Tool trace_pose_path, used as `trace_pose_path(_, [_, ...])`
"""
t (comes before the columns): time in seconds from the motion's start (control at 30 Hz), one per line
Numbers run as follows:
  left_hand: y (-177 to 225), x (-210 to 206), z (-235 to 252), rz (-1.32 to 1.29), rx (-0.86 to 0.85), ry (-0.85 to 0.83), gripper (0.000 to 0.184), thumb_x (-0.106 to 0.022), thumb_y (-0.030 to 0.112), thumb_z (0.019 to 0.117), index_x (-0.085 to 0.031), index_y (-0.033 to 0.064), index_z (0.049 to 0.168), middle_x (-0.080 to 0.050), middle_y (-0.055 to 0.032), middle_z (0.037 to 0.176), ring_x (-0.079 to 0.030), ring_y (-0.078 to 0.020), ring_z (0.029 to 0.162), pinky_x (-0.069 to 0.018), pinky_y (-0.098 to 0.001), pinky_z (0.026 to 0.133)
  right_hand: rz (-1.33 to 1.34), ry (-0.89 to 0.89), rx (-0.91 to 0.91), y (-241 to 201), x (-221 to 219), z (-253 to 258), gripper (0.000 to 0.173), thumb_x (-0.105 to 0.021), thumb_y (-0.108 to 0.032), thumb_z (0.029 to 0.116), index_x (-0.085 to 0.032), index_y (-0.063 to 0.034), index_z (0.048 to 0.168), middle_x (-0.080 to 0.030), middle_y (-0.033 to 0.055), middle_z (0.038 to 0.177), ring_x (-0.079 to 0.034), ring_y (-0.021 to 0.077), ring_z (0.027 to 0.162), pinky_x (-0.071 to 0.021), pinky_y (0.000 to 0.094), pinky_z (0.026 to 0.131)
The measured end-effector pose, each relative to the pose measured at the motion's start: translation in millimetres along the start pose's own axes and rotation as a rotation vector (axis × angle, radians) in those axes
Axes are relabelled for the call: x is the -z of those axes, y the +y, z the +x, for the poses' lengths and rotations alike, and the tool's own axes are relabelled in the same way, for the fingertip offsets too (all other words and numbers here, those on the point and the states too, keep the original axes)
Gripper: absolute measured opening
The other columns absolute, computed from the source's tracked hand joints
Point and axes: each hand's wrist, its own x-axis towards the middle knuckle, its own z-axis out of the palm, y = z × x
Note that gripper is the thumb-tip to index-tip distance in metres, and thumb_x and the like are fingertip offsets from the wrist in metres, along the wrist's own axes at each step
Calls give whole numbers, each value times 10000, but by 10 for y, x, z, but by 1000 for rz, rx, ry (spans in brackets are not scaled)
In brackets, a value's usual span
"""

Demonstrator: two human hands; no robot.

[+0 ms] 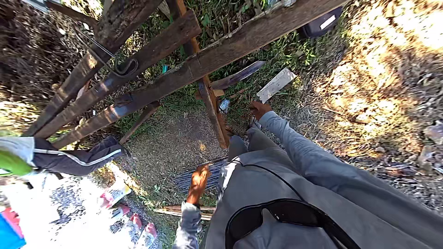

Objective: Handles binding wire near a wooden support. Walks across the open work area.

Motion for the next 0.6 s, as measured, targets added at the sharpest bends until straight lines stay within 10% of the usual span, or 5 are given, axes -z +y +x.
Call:
trace_pose_path(0.13, [929, -417, 471, -159, -121, -197, 399, -465, 279, 1096, -579, 35, 1390, -723, -108, 1094, -710, -182, 912, -602, -370, 828, 70, -29, -77, 299, 54, -127, 279, -558, -134, 1052, -628, -41, 1307, -683, 216, 1253, -654, 423, 1177, -474, 684, 1017])
trace_pose_path(0.23, [1311, -986, 810, -292, -86, -270, 657, -537, 279, 1070, -243, 34, 1604, -595, -227, 1379, -672, -296, 1141, -588, -459, 925, 92, 17, -84, 637, 7, -215, 265, -570, -106, 1035, -641, -13, 1273, -689, 241, 1224, -656, 449, 1160, -476, 701, 1009])
trace_pose_path(0.47, [1228, -1700, 1960, -416, 164, 60, 975, -586, 524, 1011, 55, 146, 1641, -309, -302, 1584, -502, -456, 1324, -514, -623, 989, 191, -20, -210, 900, 213, -693, 280, -537, -99, 1063, -604, 34, 1300, -663, 280, 1251, -649, 461, 1162, -486, 672, 1008])
trace_pose_path(0.6, [1109, -1732, 2395, -293, 182, 182, 857, -410, 664, 1018, -50, 212, 1651, -364, -280, 1572, -507, -464, 1324, -496, -669, 966, 174, -80, -317, 967, 311, -826, 290, -535, -97, 1059, -596, 29, 1314, -649, 282, 1275, -641, 448, 1176, -478, 645, 1021])
